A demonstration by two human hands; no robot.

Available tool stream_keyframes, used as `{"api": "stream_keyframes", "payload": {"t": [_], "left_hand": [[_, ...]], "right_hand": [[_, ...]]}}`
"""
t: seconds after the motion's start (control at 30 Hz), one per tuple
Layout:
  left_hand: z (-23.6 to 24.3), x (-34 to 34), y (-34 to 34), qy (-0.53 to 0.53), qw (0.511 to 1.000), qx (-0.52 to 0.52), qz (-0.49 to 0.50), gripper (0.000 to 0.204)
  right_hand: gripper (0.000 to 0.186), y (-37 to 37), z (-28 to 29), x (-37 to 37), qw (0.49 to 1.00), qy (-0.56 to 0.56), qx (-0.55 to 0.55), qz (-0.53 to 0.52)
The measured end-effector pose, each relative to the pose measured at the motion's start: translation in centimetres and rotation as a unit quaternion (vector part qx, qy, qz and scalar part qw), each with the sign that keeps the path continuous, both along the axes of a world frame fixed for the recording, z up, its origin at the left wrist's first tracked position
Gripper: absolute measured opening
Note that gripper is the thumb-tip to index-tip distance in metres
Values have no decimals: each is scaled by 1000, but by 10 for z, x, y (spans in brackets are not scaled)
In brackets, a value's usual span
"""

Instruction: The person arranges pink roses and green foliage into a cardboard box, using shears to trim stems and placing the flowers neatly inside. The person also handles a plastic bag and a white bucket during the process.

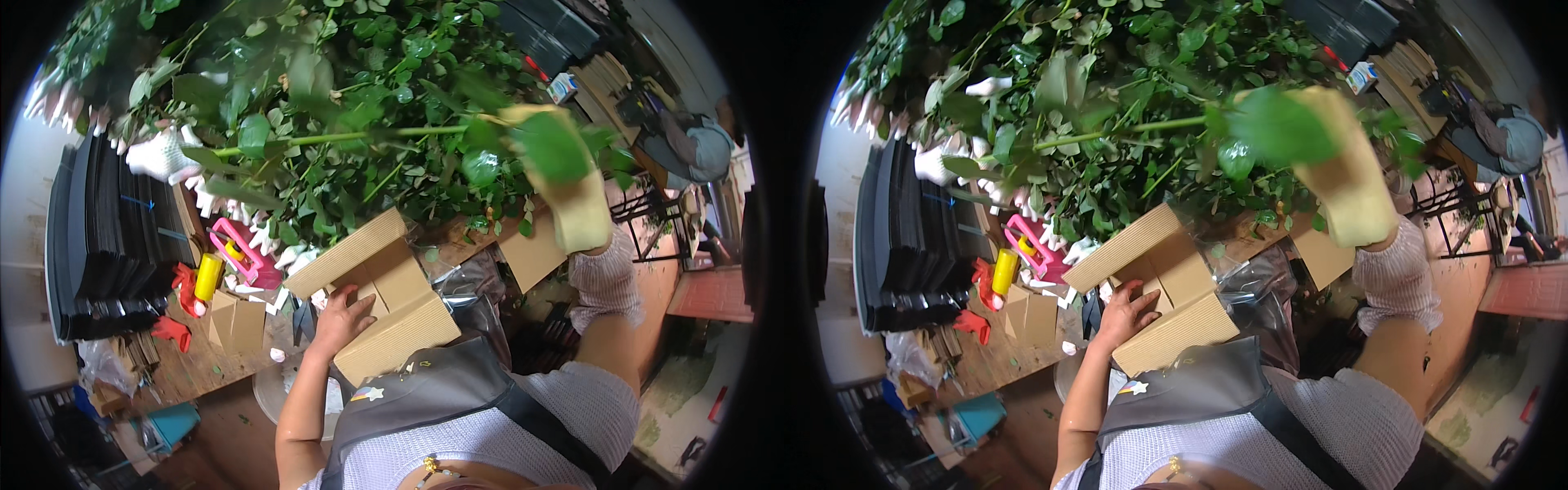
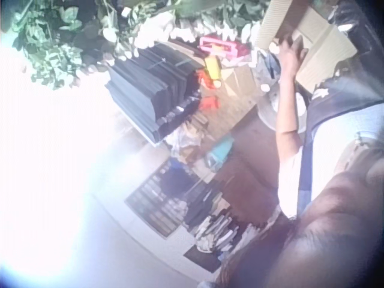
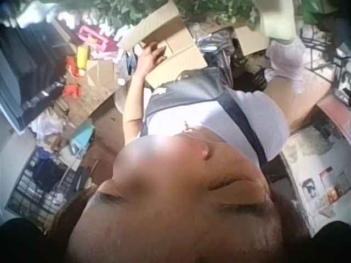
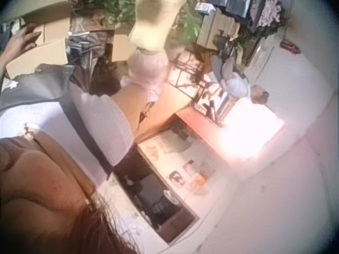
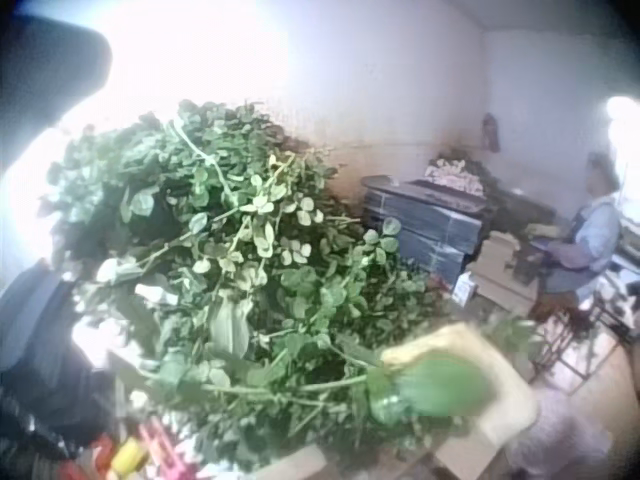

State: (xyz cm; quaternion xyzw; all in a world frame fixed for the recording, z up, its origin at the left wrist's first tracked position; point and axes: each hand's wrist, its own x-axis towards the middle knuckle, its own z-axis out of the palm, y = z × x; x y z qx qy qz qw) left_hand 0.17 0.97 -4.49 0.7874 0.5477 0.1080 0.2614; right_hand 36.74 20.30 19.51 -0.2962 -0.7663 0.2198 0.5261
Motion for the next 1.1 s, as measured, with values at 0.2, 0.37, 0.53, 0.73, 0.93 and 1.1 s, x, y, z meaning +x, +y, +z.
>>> {"api": "stream_keyframes", "payload": {"t": [0.2, 0.37, 0.53, 0.73, 0.93, 1.1], "left_hand": [[3, -10, 1, -55, 998, -25, 10, 87], [6, -3, 0, -118, 986, -73, 94, 108], [-1, -4, -1, -99, 994, -38, 33, 51], [4, -9, 3, -92, 990, -107, 1, 41], [15, -6, 8, -82, 987, -140, -2, 39], [17, -4, 7, -64, 988, -142, -5, 41]], "right_hand": [[19, -19, -53, 47, 908, -349, -221, 77], [21, -41, -162, 84, 806, -514, -292, 37], [28, -35, -170, 81, 775, -555, -299, 42], [33, 18, -148, 62, 817, -398, -415, 45], [31, 80, -224, -29, 669, -703, -229, -77], [31, 115, -234, -35, 679, -684, -245, -103]]}}
